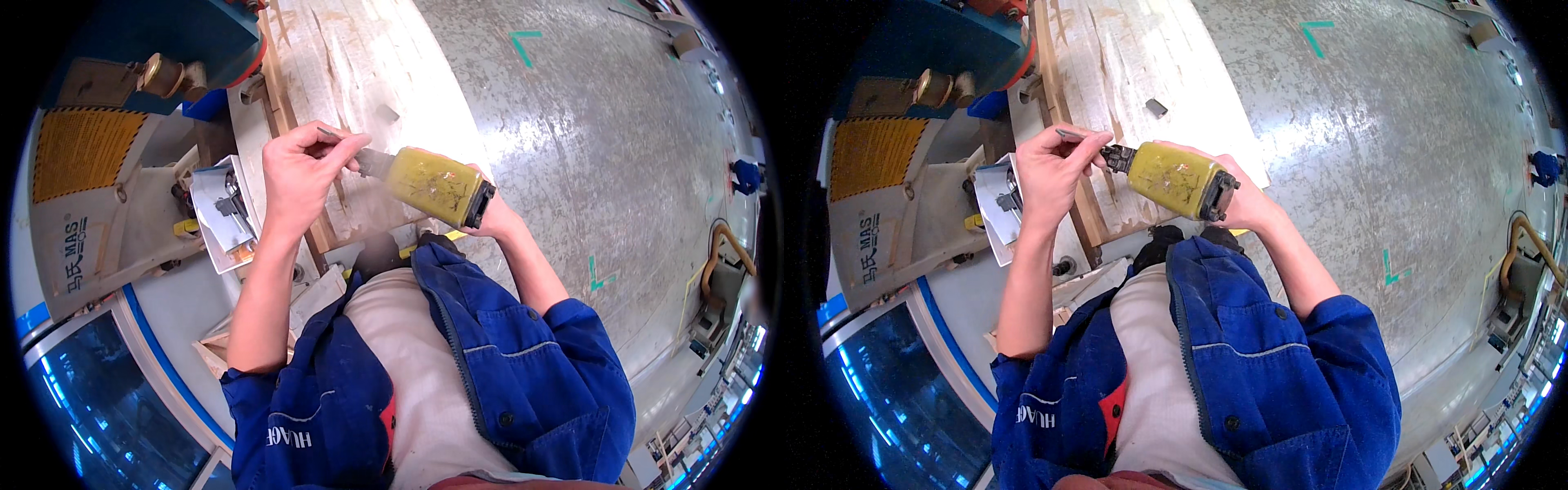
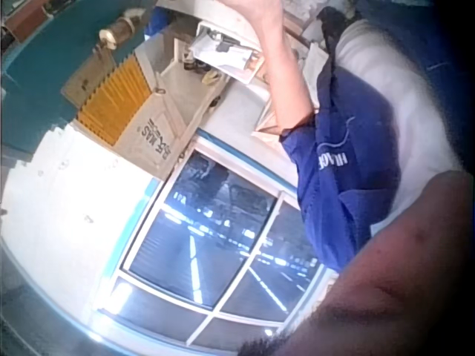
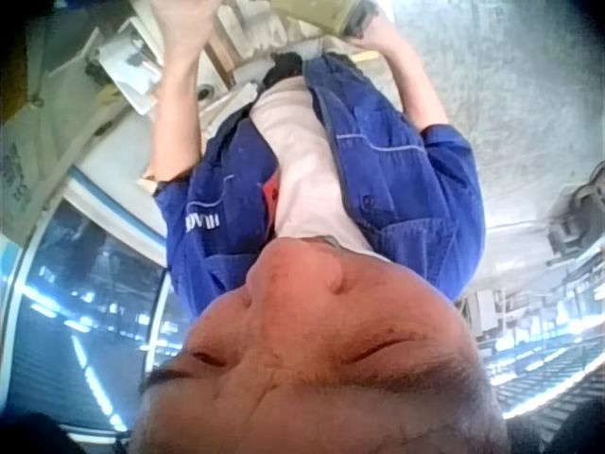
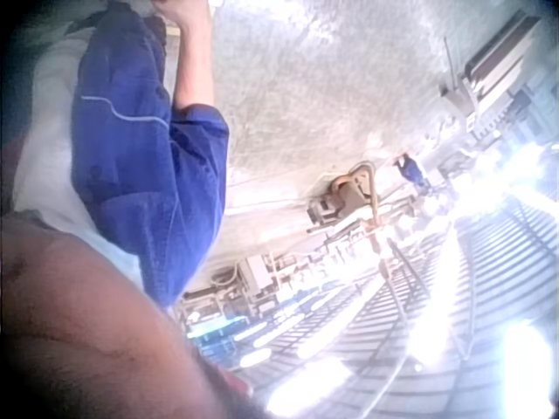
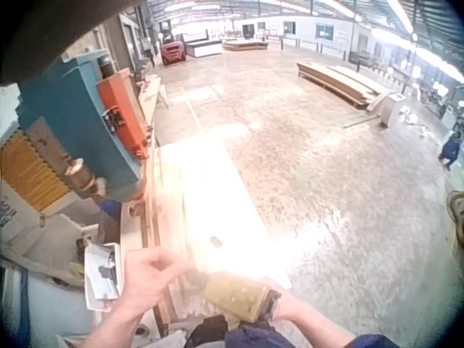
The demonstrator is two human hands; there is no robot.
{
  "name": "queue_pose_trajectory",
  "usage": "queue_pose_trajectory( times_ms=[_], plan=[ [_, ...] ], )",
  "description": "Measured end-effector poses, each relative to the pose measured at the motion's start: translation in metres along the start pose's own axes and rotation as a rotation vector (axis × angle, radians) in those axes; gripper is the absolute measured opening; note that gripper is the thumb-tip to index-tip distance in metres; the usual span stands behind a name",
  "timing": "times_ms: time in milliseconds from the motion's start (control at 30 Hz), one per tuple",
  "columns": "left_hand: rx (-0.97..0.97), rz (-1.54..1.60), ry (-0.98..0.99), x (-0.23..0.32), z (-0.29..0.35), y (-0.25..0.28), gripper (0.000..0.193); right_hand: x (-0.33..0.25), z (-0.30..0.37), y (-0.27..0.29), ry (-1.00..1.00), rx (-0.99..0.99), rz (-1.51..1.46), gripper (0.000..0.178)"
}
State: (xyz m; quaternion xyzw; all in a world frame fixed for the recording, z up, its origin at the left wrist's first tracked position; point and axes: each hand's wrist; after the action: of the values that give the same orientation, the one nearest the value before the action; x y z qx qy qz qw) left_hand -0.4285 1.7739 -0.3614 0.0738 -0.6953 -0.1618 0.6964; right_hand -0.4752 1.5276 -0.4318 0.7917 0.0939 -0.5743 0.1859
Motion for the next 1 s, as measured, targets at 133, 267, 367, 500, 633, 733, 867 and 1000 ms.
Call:
queue_pose_trajectory(
  times_ms=[133,267,367,500,633,733,867,1000],
  plan=[
    [-0.109,0.305,0.04,-0.005,-0.002,-0.001,0.013,0.0,0.001,-0.001,0.014,0.021,0.003,0.082],
    [-0.217,0.334,0.017,-0.01,-0.003,0.007,0.016,0.002,0.003,0.0,-0.096,-0.002,-0.055,0.076],
    [-0.224,0.309,-0.047,-0.015,-0.003,0.008,0.018,0.005,0.004,0.002,-0.259,-0.043,-0.12,0.066],
    [-0.251,0.215,-0.031,-0.017,-0.006,0.009,0.019,0.008,0.002,0.0,-0.066,-0.022,-0.039,0.075],
    [-0.145,0.334,0.016,-0.015,-0.006,0.01,0.017,0.004,0.002,0.0,-0.024,0.0,-0.024,0.081],
    [-0.096,0.319,-0.013,-0.013,-0.004,0.01,0.014,0.001,0.002,0.0,-0.069,-0.001,-0.062,0.077],
    [-0.109,0.274,-0.029,-0.011,-0.003,0.007,0.011,0.002,0.003,0.001,-0.249,-0.037,-0.125,0.06],
    [-0.076,0.256,-0.057,-0.008,-0.003,0.006,0.01,0.005,0.004,0.001,-0.236,-0.024,-0.083,0.06]
  ],
)
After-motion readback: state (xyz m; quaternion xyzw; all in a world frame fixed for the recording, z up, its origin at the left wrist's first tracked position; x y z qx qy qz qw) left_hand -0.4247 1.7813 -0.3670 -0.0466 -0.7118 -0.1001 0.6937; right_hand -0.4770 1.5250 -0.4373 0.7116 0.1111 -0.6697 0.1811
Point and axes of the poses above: each hand's wrist, its own z-axis away from the middle knuckle, its own y-axis out of the back of the hand, x = y × z, and after that the axes turned 3 degrees about x, right-handed
